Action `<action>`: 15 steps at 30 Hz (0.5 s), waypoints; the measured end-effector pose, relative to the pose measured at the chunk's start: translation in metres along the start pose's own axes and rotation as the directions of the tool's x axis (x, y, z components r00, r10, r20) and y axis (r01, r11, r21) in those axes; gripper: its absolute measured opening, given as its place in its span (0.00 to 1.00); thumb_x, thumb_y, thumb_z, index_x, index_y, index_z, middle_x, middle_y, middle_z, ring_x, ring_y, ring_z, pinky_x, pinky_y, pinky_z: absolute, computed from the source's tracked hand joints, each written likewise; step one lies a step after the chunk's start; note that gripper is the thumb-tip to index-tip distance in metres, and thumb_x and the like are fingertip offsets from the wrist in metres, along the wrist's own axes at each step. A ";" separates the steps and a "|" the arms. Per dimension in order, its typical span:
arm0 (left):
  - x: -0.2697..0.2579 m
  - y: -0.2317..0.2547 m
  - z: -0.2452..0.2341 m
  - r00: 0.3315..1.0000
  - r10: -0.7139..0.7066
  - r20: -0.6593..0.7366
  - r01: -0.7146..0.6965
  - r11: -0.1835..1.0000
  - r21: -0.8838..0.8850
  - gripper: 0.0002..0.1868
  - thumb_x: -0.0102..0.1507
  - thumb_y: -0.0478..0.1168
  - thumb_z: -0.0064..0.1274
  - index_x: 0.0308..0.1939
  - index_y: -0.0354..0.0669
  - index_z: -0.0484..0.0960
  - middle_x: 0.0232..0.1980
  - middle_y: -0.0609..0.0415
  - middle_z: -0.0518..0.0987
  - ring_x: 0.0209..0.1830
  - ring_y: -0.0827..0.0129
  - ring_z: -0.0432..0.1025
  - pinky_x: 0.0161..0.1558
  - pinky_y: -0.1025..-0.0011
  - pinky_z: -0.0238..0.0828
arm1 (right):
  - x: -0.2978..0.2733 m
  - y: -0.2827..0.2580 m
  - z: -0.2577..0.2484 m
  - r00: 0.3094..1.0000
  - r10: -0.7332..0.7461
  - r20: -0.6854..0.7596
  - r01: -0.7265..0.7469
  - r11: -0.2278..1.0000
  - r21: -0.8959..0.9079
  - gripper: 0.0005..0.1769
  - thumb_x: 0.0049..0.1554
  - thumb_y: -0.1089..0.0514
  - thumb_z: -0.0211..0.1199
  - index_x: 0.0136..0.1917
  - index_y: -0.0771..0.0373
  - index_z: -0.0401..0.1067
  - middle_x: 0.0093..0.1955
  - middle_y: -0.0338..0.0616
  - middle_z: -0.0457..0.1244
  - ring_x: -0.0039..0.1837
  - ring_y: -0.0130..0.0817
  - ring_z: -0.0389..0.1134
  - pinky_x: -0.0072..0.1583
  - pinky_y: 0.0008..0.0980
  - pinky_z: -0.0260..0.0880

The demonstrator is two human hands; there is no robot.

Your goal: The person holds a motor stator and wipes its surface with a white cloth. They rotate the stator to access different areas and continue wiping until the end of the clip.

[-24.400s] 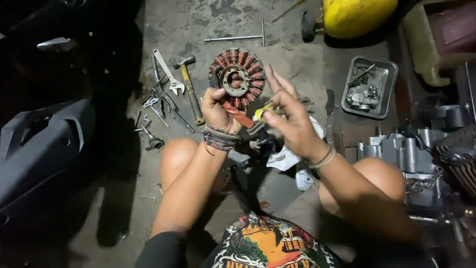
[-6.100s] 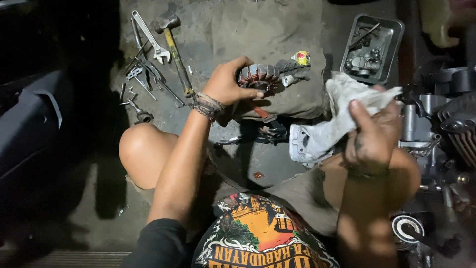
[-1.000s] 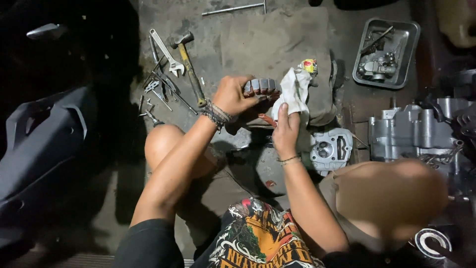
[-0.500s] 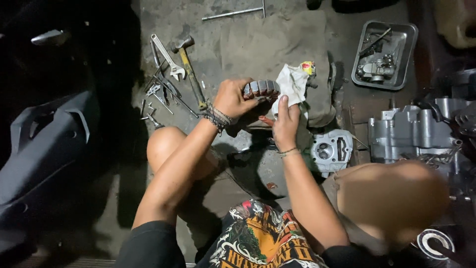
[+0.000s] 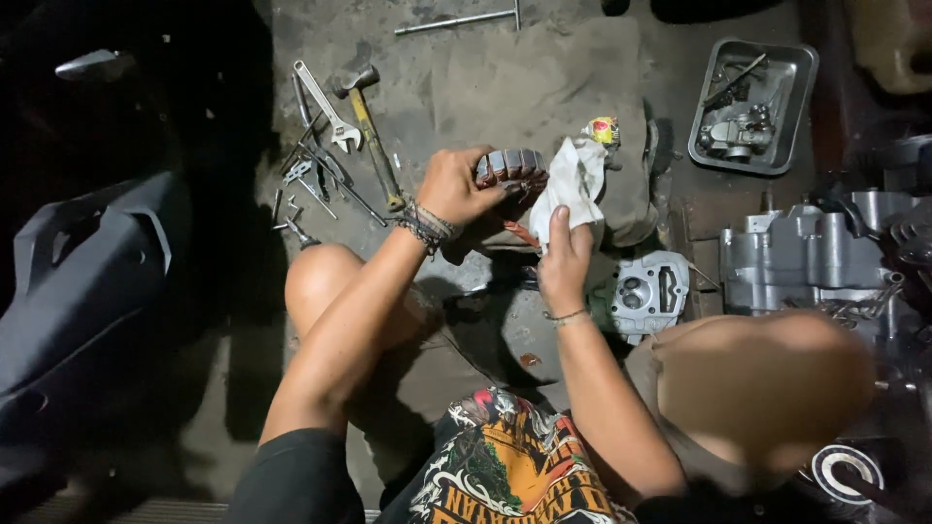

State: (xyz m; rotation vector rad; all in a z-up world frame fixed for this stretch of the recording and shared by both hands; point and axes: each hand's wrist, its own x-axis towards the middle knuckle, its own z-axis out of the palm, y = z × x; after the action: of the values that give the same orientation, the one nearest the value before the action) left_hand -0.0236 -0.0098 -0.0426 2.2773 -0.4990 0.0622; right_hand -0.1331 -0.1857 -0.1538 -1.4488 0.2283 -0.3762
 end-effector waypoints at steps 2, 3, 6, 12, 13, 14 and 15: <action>-0.004 0.011 -0.004 1.000 0.003 0.001 -0.003 1.000 -0.022 0.18 0.47 0.46 0.68 0.40 0.49 0.85 0.26 0.45 0.82 0.33 0.42 0.80 0.34 0.52 0.74 | 0.007 -0.018 0.007 0.995 0.098 0.001 -0.097 0.983 0.159 0.22 0.71 0.48 0.49 0.52 0.70 0.73 0.45 0.47 0.68 0.51 0.32 0.67 0.52 0.42 0.73; -0.001 0.016 -0.008 1.000 0.015 -0.001 -0.015 0.999 -0.039 0.17 0.47 0.44 0.67 0.39 0.46 0.85 0.25 0.44 0.81 0.32 0.40 0.79 0.34 0.53 0.74 | 0.015 -0.027 0.013 0.982 0.186 0.017 -0.181 0.930 0.319 0.24 0.70 0.47 0.51 0.53 0.72 0.71 0.42 0.50 0.67 0.47 0.39 0.71 0.45 0.44 0.79; 0.001 -0.002 0.001 1.000 0.013 -0.018 -0.013 1.000 -0.019 0.18 0.46 0.48 0.69 0.36 0.49 0.85 0.23 0.49 0.80 0.32 0.44 0.79 0.33 0.55 0.73 | 0.017 -0.156 0.032 0.999 0.025 -0.021 -0.023 0.997 0.072 0.20 0.70 0.47 0.49 0.51 0.64 0.73 0.45 0.38 0.65 0.48 0.25 0.62 0.54 0.36 0.67; 0.002 0.017 -0.007 0.999 0.036 -0.027 -0.036 0.999 -0.001 0.17 0.46 0.44 0.70 0.35 0.44 0.84 0.23 0.45 0.80 0.31 0.42 0.79 0.32 0.57 0.74 | 0.013 -0.080 0.030 0.983 0.185 -0.012 -0.170 0.926 0.338 0.22 0.69 0.48 0.50 0.47 0.69 0.71 0.34 0.40 0.61 0.37 0.27 0.68 0.43 0.34 0.77; 0.002 0.009 -0.004 0.999 0.038 -0.029 -0.038 0.999 0.000 0.17 0.46 0.44 0.70 0.35 0.44 0.84 0.23 0.45 0.80 0.31 0.42 0.79 0.32 0.57 0.74 | 0.017 -0.055 0.021 0.983 0.182 -0.011 -0.168 0.926 0.339 0.22 0.69 0.48 0.50 0.47 0.69 0.71 0.34 0.40 0.61 0.37 0.27 0.68 0.43 0.34 0.77; 0.003 0.001 -0.001 0.999 0.035 -0.025 -0.035 0.999 -0.018 0.19 0.46 0.46 0.70 0.38 0.46 0.84 0.25 0.46 0.81 0.32 0.43 0.79 0.33 0.54 0.74 | 0.022 -0.030 0.012 0.992 0.129 0.007 -0.127 0.969 0.210 0.22 0.71 0.47 0.47 0.48 0.65 0.72 0.35 0.37 0.62 0.39 0.24 0.66 0.44 0.31 0.72; 0.001 -0.008 0.004 0.999 0.026 -0.020 -0.026 0.999 -0.037 0.21 0.46 0.48 0.71 0.40 0.49 0.85 0.26 0.46 0.82 0.33 0.44 0.80 0.34 0.52 0.74 | 0.025 -0.003 0.002 0.996 0.083 0.036 -0.085 0.994 0.075 0.23 0.72 0.47 0.43 0.49 0.61 0.74 0.37 0.34 0.63 0.40 0.21 0.63 0.45 0.28 0.67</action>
State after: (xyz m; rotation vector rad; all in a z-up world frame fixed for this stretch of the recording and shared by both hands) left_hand -0.0202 -0.0083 -0.0506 2.2319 -0.5154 0.0873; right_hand -0.1099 -0.1938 -0.1489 -1.3644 0.2449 -0.2896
